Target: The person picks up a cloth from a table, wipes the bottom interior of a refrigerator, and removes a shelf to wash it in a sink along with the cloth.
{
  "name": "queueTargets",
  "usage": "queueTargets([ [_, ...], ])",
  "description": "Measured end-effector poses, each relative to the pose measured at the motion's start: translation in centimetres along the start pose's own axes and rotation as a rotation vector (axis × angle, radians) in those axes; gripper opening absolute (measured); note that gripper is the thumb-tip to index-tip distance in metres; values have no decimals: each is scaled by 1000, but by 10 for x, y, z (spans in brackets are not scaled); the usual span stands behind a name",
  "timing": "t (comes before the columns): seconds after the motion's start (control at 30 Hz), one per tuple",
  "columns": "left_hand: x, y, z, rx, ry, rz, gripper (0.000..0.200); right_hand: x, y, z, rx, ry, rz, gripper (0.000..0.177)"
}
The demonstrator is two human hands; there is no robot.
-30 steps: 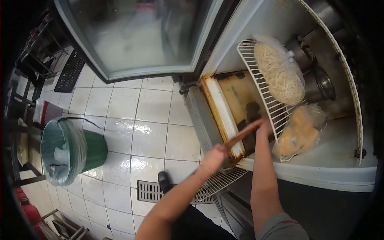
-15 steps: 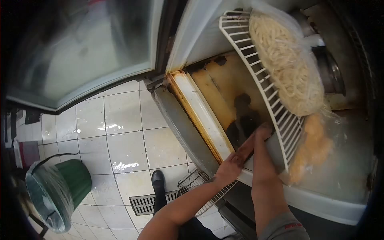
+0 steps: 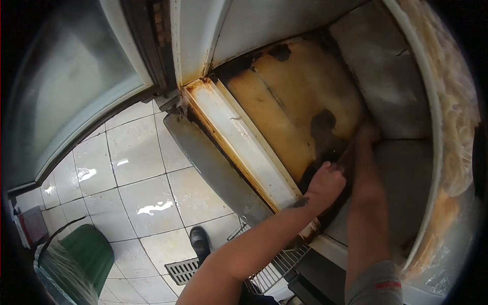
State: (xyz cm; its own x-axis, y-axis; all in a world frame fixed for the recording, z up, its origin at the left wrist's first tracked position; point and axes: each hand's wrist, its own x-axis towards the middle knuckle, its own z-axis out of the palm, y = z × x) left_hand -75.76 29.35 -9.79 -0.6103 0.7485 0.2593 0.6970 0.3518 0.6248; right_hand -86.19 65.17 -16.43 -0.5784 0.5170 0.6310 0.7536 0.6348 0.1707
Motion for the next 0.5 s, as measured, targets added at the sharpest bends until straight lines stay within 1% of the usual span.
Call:
queueTargets([
  [0.07, 8, -11, 7, 13, 129, -22, 10, 6, -45, -32, 177, -94, 165, 47],
  [0.1, 10, -17, 1, 31, 112, -36, 9, 8, -59, -35, 263, -143, 249, 47],
  [0.17, 14, -30, -17, 68, 84, -66, 9, 26, -61, 4, 90, -231, 115, 48],
  [0.23, 15, -44, -32, 96, 50, -83, 12, 31, -74, 9, -78, -245, -84, 46],
  [0.27, 15, -50, -39, 109, 32, -92, 14, 29, -94, -12, -162, -214, -212, 45],
  [0.33, 14, -60, -47, 156, 30, -131, 14, 24, -134, -44, -51, -172, -237, 41],
  [0.4, 10, -71, -59, 175, 43, -156, 15, 26, -174, -53, 335, -156, -25, 38],
  [0.5, 1, -87, -82, 166, 82, -183, 18, 25, -216, -62, 489, -144, -96, 34],
])
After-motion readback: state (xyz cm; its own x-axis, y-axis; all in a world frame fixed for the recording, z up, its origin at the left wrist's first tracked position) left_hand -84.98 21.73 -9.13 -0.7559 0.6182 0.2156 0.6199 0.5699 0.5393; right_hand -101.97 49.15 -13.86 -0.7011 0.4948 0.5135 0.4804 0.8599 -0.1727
